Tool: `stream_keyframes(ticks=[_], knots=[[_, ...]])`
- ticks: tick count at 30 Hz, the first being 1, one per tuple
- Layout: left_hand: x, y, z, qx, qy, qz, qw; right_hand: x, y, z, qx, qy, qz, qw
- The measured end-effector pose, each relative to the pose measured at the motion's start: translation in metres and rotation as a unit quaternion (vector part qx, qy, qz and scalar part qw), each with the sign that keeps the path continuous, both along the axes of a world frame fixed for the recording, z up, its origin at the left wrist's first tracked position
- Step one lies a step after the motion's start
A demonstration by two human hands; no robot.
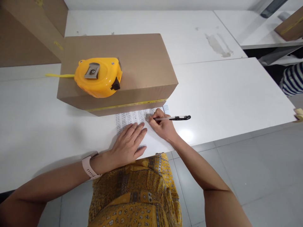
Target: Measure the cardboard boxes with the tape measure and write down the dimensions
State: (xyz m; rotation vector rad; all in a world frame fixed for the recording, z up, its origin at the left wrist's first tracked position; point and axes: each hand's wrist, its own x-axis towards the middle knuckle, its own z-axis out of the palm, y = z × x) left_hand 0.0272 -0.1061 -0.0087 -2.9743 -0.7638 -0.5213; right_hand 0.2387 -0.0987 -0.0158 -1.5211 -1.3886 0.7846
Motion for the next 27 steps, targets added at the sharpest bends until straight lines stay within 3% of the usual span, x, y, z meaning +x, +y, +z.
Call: stream_keyframes(ticks=[27], knots=[[-0.0004,0.0002,-0.0007,-0.010,0.005,0.000,1.000,-0.0002,0.0013,0.0015,0.007,-0.016,-0.022,1.000]])
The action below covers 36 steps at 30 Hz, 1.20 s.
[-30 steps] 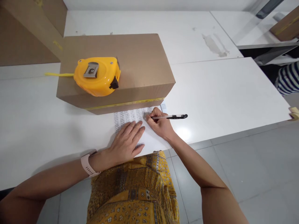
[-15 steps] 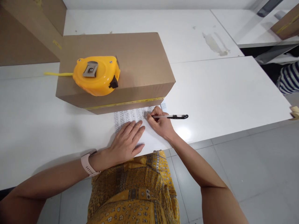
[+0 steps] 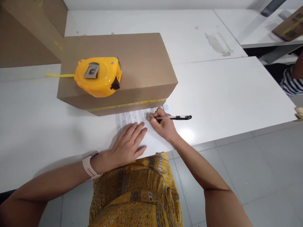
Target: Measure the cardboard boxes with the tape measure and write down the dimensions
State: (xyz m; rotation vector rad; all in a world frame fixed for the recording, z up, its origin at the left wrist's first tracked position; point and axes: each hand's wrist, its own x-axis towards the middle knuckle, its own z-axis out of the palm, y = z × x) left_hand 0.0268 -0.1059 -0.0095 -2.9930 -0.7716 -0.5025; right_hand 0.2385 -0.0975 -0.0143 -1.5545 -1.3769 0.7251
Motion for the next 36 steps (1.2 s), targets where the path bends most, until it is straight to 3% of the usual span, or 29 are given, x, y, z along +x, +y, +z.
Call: stream_keyframes(ticks=[36], knots=[[-0.0010,-0.0001,0.0011,-0.009,0.011,0.000,1.000,-0.0021,0.0015,0.0028,0.007,0.023,-0.013,1.000]])
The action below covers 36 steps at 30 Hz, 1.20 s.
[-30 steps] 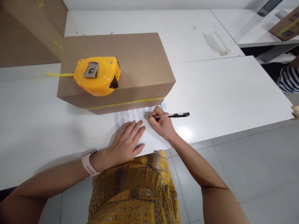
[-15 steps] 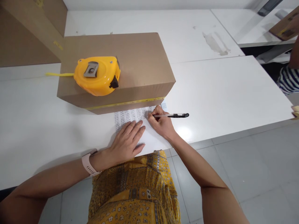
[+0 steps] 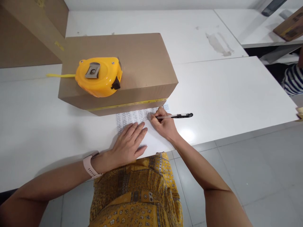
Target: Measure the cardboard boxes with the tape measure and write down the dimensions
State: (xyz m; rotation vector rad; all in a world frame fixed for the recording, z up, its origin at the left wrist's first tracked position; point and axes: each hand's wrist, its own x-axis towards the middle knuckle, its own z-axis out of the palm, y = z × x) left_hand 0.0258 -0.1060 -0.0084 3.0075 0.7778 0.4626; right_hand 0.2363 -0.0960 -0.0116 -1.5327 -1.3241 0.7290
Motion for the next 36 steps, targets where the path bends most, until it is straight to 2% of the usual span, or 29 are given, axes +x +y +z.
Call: stream_keyframes(ticks=[25,36], knots=[[-0.0008,-0.0002,-0.0028,-0.025,0.010,-0.004,1.000,0.0012,0.0007,-0.0013,0.003,0.011,-0.010,1.000],[0.0002,0.0000,-0.0006,0.004,-0.003,-0.003,1.000,0.0014,-0.0005,-0.0009,0.005,0.005,-0.008,1.000]])
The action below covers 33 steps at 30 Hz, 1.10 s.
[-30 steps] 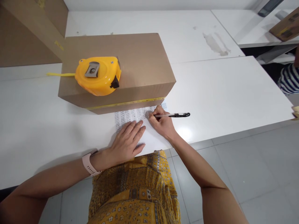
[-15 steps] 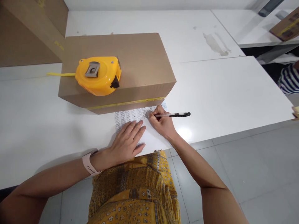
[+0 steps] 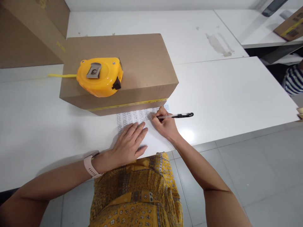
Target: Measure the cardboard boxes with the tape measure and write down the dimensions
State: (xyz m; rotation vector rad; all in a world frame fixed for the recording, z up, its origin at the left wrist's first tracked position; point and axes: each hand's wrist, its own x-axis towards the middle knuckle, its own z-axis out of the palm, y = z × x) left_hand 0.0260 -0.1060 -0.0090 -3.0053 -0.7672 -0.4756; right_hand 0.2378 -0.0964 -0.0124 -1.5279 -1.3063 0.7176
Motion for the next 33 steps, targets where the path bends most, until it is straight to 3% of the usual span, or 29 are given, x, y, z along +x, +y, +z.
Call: stream_keyframes(ticks=[7,13,15,18,22,25,29,31,33], knots=[[0.000,0.000,-0.002,-0.018,0.006,-0.001,1.000,0.001,0.000,-0.001,0.002,0.010,-0.021,1.000],[-0.002,0.002,-0.002,0.003,-0.006,-0.006,1.000,0.011,-0.005,-0.001,0.122,0.012,-0.172,0.977],[-0.002,0.002,-0.001,0.004,-0.010,-0.003,1.000,0.017,-0.014,0.000,0.122,-0.044,-0.209,0.969],[-0.001,0.002,-0.001,0.002,-0.012,-0.002,1.000,0.027,-0.032,-0.002,0.062,-0.234,-0.164,0.956],[0.000,0.005,0.003,0.002,-0.051,-0.005,0.999,0.033,-0.046,-0.005,-0.012,-0.457,-0.076,0.886],[-0.005,0.012,0.022,0.062,-0.173,-0.014,0.983,0.032,-0.045,-0.006,-0.034,-0.491,-0.080,0.867],[-0.018,0.035,0.072,0.175,-0.303,0.062,0.935,0.032,-0.042,-0.009,-0.027,-0.485,-0.100,0.869],[-0.022,0.053,0.096,0.169,-0.296,0.131,0.931,0.033,-0.042,-0.011,-0.015,-0.478,-0.105,0.872],[-0.023,0.071,0.113,0.109,-0.269,0.181,0.940,0.034,-0.043,-0.014,-0.004,-0.472,-0.110,0.875]])
